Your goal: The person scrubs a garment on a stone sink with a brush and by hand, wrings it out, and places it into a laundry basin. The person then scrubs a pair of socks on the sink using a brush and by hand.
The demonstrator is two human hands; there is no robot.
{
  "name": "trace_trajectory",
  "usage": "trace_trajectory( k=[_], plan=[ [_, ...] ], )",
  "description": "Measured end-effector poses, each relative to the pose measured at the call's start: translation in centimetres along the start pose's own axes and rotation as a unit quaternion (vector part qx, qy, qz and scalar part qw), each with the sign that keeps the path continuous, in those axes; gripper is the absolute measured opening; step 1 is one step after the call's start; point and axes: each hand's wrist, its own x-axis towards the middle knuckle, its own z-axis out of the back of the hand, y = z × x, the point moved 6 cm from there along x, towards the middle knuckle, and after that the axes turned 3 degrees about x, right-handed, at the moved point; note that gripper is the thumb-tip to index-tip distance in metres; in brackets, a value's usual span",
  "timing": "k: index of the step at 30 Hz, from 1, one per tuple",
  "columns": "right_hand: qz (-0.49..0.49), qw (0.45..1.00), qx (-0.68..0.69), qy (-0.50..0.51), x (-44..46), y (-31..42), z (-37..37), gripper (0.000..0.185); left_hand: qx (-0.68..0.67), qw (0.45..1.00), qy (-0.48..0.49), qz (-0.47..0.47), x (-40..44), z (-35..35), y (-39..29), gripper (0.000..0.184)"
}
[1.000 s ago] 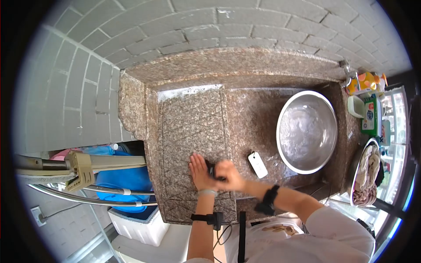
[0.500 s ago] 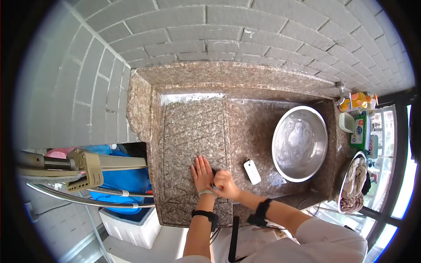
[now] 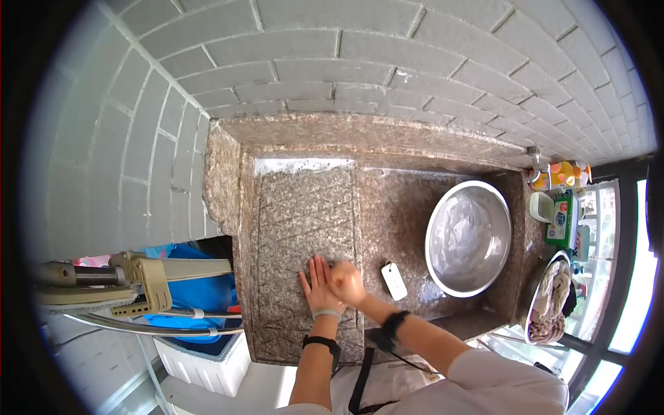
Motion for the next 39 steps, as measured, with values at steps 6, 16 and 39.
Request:
trace_trajectory(
  k=[6,16,39],
  plan=[
    [-0.020,0.989,-0.140,-0.049,7.3,-0.5,-0.6,0.009,-0.036,0.999,-0.026,0.008,0.0,-0.3,0.1,0.078],
    [-0.008,0.989,-0.136,0.054,5.9,-1.5,-1.0,0.008,-0.041,0.995,-0.091,0.002,0.2,-1.2,0.0,0.089],
    [-0.054,0.997,-0.049,0.030,-1.6,1.9,1.5,0.021,0.121,0.968,-0.220,-0.006,0.3,-1.1,-0.2,0.085]
  ],
)
